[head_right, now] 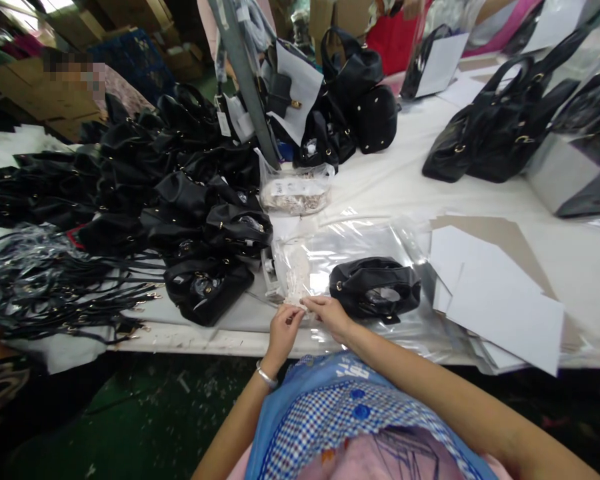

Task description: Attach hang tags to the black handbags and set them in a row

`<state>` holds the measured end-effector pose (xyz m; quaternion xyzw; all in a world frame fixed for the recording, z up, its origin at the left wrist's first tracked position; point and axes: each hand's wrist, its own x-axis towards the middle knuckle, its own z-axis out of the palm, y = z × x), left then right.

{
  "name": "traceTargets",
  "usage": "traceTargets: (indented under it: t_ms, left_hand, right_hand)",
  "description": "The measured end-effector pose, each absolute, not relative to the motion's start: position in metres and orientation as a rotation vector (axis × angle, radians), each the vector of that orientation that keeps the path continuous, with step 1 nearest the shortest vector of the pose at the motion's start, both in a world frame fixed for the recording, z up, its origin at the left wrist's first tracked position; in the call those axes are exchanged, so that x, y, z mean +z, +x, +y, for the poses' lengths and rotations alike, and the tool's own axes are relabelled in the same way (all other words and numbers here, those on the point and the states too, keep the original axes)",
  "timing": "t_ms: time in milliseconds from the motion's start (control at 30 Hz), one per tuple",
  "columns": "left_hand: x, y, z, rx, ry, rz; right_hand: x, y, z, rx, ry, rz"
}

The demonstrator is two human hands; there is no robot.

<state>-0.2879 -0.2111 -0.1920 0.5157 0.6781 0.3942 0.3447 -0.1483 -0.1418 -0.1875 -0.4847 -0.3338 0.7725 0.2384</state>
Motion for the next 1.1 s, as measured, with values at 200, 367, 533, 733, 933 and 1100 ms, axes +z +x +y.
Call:
traceTargets:
  t_ms: [200,367,533,733,933,1100]
  left_hand:
    - [-0.187,-0.275,-0.194,1.033,1.212,1.617]
    - [-0.195,-0.246,-0.154,1.020,1.265,1.597]
    - [-0.201,-0.221,-0.129,1.022,1.353,1.505]
    - [-0.204,-0.222,-0.130,1.150,1.149,1.466]
    - [-0.213,-0.219,-0.128,1.162,1.087,1.416]
    - [-0.212,-0.217,-0.127,1.188,1.108,1.436]
  right_hand:
    - [-0.145,-0.110,-0.145,1.904,-1.195,-1.111]
    - [-0.113,-0.073,-0.147,1.613,-1.478,-1.407]
    - [-0.109,-0.057,-0.147,1.121,-1.722,-1.698]
    - [-0.115,-0.062,-0.145,0.855,-1.785,-1.831]
    - [-0.124,-0.070,-0.135,0.698,-1.791,-1.955]
    - [-0.136,-0.075,-0.131,0.741,-1.780,-2.056]
